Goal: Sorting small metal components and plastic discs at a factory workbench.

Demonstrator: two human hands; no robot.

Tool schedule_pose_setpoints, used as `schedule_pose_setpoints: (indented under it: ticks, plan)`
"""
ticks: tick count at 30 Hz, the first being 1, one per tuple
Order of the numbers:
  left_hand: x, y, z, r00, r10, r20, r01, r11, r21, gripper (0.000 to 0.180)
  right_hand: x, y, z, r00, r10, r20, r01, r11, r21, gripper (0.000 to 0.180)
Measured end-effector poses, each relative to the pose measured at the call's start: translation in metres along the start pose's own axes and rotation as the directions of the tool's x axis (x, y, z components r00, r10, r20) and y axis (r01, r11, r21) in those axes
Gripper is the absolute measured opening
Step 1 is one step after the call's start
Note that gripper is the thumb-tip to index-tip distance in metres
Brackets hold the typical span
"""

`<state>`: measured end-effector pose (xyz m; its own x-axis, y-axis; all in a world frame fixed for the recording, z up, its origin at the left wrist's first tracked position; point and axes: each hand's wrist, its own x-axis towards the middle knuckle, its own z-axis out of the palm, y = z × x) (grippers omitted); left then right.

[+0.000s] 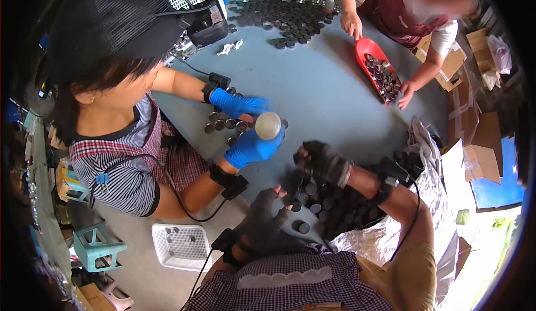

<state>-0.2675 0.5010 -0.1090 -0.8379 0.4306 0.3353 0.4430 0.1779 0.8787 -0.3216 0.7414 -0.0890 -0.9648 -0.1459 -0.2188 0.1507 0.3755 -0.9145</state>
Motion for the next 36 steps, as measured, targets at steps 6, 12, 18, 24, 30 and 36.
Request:
schedule_pose_setpoints:
  ticks: [6,12,18,24,30,36]
  plan:
    - [-0.01,-0.018,0.006,0.994,-0.102,-0.038,0.107,0.982,0.158,0.035,0.089,0.018,-0.026,0.982,-0.069,-0.177,-0.029,0.866,-0.5,0.016]
    - [-0.019,-0.028,0.004,0.951,-0.309,0.003,0.307,0.946,0.105,0.03,0.122,0.025,-0.019,0.982,-0.187,-0.039,0.108,0.711,-0.695,0.021]
    - [-0.014,-0.026,0.006,1.0,0.013,-0.006,-0.011,0.979,0.202,0.028,0.139,0.039,-0.015,0.99,-0.14,0.005,0.092,0.624,-0.776,0.016]
    - [-0.013,-0.028,0.017,0.955,-0.294,-0.039,0.295,0.955,0.027,0.023,0.144,0.04,-0.014,0.996,-0.057,0.066,0.086,0.527,-0.846,0.019]
    - [-0.011,-0.014,0.011,0.993,-0.104,0.062,0.086,0.969,0.233,0.025,0.145,0.06,-0.069,0.997,0.053,0.055,0.043,0.207,-0.977,0.022]
    - [-0.012,-0.012,0.032,0.98,0.079,0.183,-0.104,0.986,0.133,0.038,0.069,0.033,-0.155,0.917,0.0,-0.398,-0.387,0.234,-0.892,0.036]
